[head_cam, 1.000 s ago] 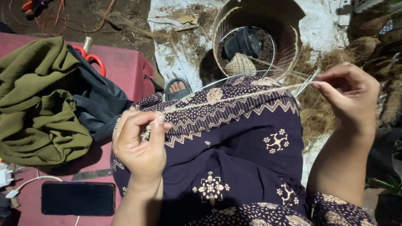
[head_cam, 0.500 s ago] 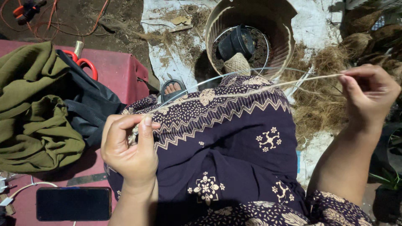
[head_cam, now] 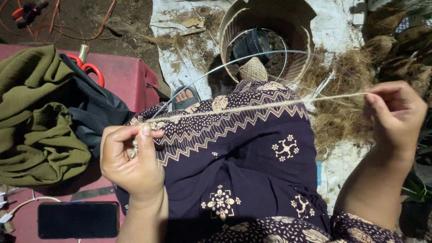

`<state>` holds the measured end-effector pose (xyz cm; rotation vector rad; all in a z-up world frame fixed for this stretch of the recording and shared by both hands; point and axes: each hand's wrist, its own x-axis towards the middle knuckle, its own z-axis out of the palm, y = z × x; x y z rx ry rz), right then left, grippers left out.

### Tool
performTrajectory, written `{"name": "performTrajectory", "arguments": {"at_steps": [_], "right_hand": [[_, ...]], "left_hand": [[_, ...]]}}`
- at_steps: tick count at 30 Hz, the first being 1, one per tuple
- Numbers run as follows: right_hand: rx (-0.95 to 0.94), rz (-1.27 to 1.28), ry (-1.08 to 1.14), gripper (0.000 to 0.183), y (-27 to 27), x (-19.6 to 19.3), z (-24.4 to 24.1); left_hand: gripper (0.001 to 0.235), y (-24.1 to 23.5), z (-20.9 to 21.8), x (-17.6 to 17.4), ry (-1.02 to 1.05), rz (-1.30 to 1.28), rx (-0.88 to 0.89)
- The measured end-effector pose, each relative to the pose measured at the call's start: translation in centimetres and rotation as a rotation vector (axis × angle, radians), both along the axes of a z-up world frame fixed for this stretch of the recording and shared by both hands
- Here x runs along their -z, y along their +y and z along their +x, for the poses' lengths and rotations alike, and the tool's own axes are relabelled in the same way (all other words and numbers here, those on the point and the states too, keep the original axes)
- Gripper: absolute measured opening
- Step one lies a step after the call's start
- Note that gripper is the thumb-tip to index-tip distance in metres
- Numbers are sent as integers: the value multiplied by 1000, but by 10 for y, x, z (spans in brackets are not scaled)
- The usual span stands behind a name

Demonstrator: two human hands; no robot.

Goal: The person sits on the ground and wraps a thin string around a circular wire frame. They repeatedly pull the string from a ball and wind it around the wire, securing it by hand.

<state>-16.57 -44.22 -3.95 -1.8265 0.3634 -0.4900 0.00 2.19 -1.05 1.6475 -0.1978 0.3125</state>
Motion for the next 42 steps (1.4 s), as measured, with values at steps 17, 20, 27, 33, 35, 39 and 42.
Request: {"name": "performTrajectory", "arguments": {"at_steps": [17, 20, 27, 33, 35, 39, 42], "right_hand": [[64, -165, -8, 15, -110, 17, 79], [-10, -641, 101, 20, -54, -18, 116], [-396, -1172, 63, 32, 61, -92, 108], [-713, -1355, -262, 24, 88, -70, 76], [-765, -1442, -318, 25, 80, -59, 70], [-747, -1529, -190, 27, 59, -63, 56], [-712, -1346, -105, 28, 77, -67, 44]], "left_hand": [[7, -4, 8, -6, 124, 77, 233], [7, -6, 8, -5, 140, 44, 214], [7, -9, 9, -6, 130, 75, 161], [7, -7, 10, -6, 118, 70, 153], [7, -7, 10, -5, 106, 66, 149], [7, -8, 8, -4, 120, 20, 147], [6, -10, 7, 0, 130, -1, 159]]}}
